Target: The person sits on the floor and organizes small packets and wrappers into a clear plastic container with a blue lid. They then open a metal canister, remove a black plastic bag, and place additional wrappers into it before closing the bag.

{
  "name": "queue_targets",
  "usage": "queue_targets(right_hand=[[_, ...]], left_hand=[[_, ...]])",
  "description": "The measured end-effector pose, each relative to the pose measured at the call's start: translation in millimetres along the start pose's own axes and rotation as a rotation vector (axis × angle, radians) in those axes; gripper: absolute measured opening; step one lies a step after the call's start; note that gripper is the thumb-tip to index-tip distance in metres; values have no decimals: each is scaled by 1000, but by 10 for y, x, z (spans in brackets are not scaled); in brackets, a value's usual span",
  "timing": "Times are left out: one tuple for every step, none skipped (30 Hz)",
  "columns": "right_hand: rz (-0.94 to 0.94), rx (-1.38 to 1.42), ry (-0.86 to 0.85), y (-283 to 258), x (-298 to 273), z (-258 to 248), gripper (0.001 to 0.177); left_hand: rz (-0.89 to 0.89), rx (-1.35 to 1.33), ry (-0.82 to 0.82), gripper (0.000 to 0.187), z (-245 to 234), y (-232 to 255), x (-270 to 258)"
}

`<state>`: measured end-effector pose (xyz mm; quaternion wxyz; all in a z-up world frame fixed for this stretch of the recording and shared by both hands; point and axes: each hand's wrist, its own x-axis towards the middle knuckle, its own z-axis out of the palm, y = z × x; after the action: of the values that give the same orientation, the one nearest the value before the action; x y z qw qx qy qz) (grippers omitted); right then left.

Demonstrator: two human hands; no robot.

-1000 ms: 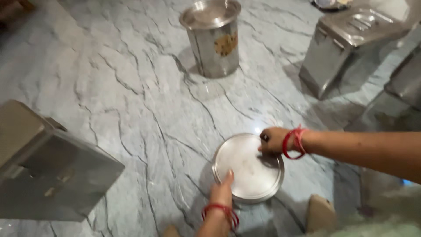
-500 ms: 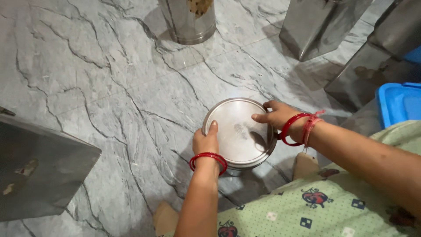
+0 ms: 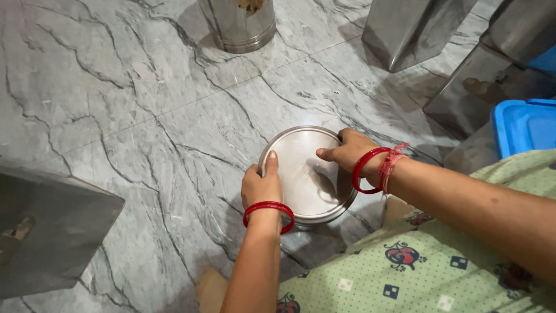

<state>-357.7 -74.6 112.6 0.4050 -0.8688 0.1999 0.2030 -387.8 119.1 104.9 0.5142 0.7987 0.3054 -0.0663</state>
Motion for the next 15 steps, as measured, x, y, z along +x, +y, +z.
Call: queue_targets(right_hand=[[-8,2,3,16,0,-3,78],[-15,-13,22,35,1,-1,78],[-22,-28,41,54,1,7,79],[-31,-45,62,68,6,7,80],[-27,-61,67,89,9,-3,79],[-25,-79,70,112,17,-16,78],[-22,-96,72,131,31,-22,77],[-38,-105,74,142,52,-29,78],[-55,-113,75,153,80,-60,79],[-70,-119,74,161,113,-82,80],[-91,-142,65,157,156,-103,79],[-110,-167,59,148,207,-138,79],[-130,-191,53,137,252,-161,78],[-139,-269,69,131,283,-172,76],[-148,-346,85,120,308,-177,74]], left_hand=[[5,4,0,64,1,12,-7],[9,8,-1,64,1,20,-11],[13,12,-2,65,0,25,-15],[30,26,7,66,1,32,-18],[47,39,15,66,0,36,-21],[61,53,26,67,-2,37,-25],[60,78,15,66,3,40,-30],[56,103,6,66,3,37,-37],[53,129,-3,65,5,31,-43],[46,148,-9,64,1,21,-47],[39,168,-15,63,2,7,-47],[34,185,-23,62,11,-7,-38],[33,180,-47,61,13,-29,-17],[30,175,-73,60,16,-67,2],[28,169,-100,59,25,-111,24]])
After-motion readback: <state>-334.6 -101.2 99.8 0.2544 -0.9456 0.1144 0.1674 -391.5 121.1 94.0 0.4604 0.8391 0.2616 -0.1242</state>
